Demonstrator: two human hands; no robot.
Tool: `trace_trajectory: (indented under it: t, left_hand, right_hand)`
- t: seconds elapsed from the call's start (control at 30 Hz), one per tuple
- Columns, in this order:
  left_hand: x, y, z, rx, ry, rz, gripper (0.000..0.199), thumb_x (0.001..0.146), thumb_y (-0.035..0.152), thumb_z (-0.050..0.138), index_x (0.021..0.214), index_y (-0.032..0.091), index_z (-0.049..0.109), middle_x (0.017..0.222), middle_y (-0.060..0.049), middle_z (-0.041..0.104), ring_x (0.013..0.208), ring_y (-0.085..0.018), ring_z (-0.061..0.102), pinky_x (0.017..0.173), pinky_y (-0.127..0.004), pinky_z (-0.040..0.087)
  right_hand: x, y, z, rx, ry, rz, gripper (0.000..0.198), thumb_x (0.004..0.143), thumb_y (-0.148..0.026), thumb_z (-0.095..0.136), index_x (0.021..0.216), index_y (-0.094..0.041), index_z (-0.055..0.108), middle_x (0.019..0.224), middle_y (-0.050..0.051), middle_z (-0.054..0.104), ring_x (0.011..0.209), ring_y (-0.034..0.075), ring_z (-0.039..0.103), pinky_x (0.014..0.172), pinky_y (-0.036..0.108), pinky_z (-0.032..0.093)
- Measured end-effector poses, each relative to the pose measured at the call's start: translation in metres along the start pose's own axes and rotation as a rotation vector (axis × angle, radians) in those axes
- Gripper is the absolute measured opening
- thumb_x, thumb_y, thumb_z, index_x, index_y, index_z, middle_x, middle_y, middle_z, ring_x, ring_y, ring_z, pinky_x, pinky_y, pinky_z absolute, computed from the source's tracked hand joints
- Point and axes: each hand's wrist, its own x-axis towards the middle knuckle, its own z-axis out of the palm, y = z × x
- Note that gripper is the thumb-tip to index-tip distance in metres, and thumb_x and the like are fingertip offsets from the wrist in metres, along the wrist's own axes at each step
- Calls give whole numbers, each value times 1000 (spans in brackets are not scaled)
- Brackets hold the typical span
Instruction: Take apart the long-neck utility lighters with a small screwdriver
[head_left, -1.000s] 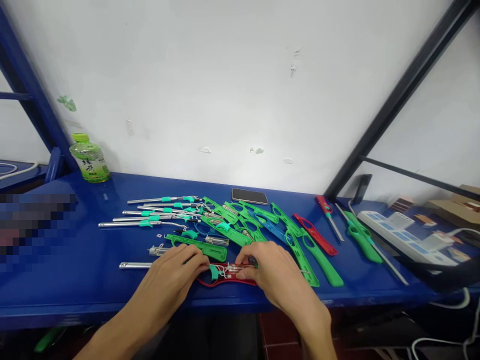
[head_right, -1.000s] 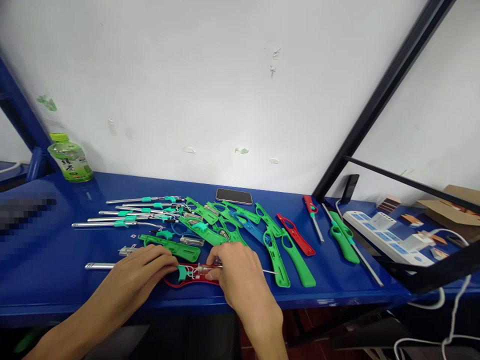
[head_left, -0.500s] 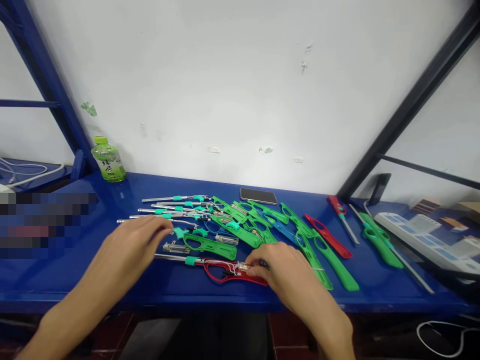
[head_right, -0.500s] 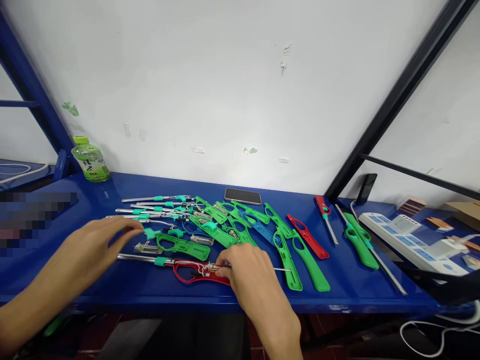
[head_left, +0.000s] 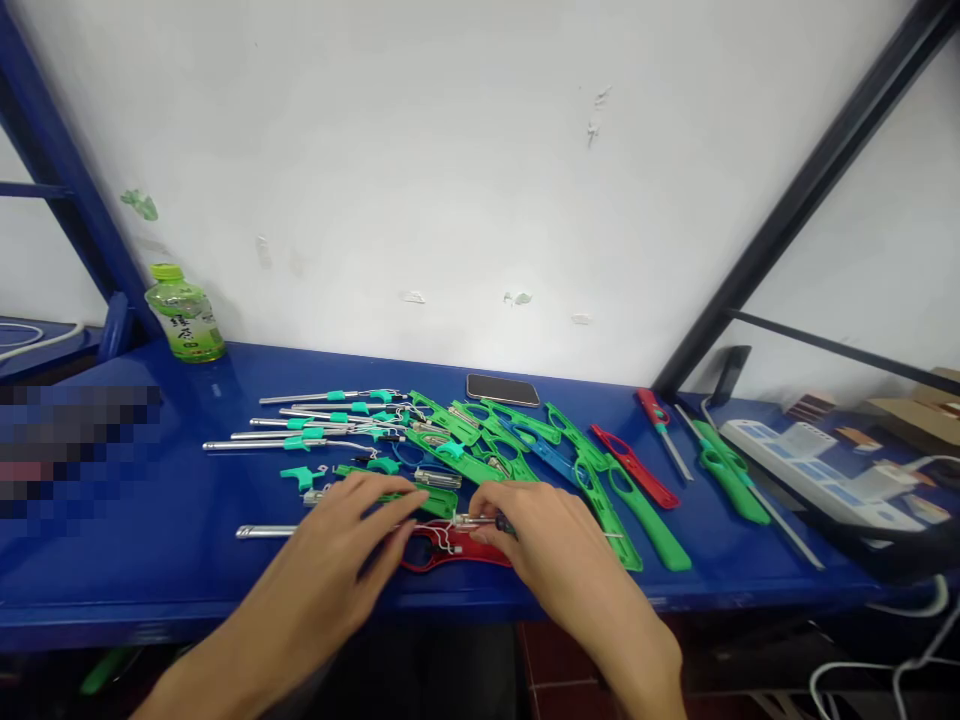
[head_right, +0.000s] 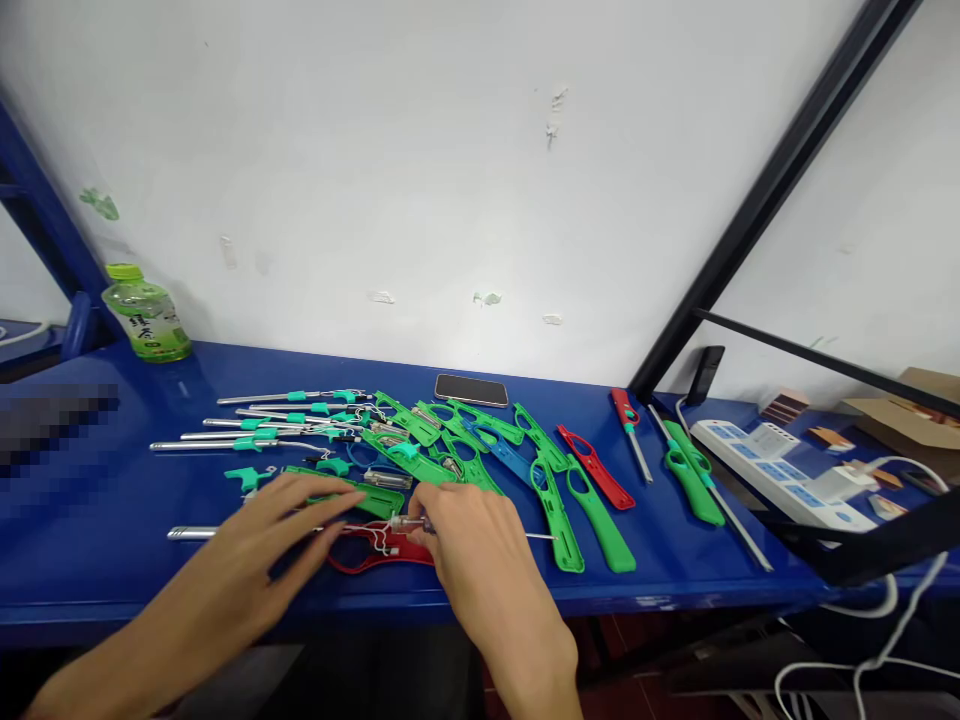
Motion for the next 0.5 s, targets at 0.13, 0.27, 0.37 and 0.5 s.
trace_trajectory:
  t: [0.13,0.27,0.37,0.5]
  left_hand:
    - [-4,18,23,-58,57,68,29,120,19,46,130,24,73,111,-2,79,97,-20,71,88,-34,52]
    - [-9,14,33,-76,28,65,26,121,19,48,125,24,73,105,1,75,93,-19,65,85,-35,46]
    - [-11,11,36,-108,18,36,21,120,19,52,122,24,72,106,1,73,94,-18,63,87,-35,45]
    - [-13,10,38,-118,35,30,18,121,22,53,118,25,71,107,2,73,95,-18,63,90,-34,45]
  right_hand:
    - [-4,-2,-3,21,-7,-47,8,107,-21,84,108,-28,80,105,-4,85,100,25,81,77,32,44]
    - [-5,-4,-6,42,-9,-66,6,108,-23,83,110,-29,81,103,-4,86,99,25,81,74,31,42]
    - [-4,-5,-7,57,8,-70,3,109,-26,82,108,-29,82,98,-4,85,94,24,81,72,30,41]
    - [-3,-4,-9,54,23,-76,4,106,-25,85,108,-29,83,100,-4,87,95,24,81,73,30,42]
